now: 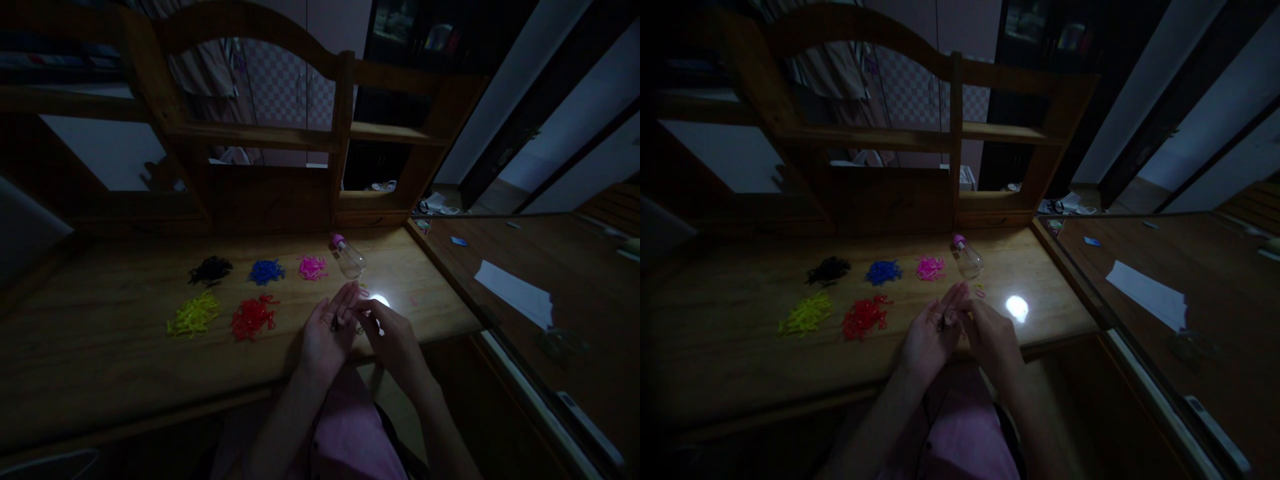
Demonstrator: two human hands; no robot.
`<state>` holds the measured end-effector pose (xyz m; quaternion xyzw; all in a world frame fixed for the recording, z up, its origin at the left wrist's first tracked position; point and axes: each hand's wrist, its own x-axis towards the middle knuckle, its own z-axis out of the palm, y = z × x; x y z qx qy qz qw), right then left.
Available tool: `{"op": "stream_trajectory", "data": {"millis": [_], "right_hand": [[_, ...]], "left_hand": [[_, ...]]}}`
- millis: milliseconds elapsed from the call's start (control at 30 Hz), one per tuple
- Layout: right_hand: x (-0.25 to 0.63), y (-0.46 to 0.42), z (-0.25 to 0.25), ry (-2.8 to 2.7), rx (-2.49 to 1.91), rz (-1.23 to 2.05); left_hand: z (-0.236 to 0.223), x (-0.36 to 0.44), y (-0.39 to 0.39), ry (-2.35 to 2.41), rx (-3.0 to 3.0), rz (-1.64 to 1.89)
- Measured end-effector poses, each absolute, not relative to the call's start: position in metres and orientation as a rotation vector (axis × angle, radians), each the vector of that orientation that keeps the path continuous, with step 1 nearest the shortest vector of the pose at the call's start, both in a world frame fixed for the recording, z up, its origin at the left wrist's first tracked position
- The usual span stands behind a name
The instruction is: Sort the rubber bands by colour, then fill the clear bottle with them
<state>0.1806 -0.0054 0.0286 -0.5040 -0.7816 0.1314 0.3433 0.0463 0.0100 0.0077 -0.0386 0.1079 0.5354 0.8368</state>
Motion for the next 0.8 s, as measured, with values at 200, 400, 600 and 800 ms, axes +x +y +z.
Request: {"op": "stream_trajectory", "data": {"millis": [200, 400, 600, 800], "right_hand": [[0.169, -0.014, 0.037, -1.969, -1.229, 0.393], [0.187, 0.001, 0.019, -1.881, -1.408, 0.405], [0.185, 0.009, -0.007, -2.112, -1.434, 0.381], [0.189, 0.013, -0.01, -2.044, -1.573, 0.285]], "left_hand": [[0.006, 0.038, 0.003, 0.181, -0.124, 1.159], [-0.006, -0.007, 0.013, 0.221, -0.341, 1.337], [-0.003, -0.025, 0.009, 0.016, -0.243, 1.287], [-0.008, -0.022, 0.009, 0.076, -0.172, 1.257]]}}
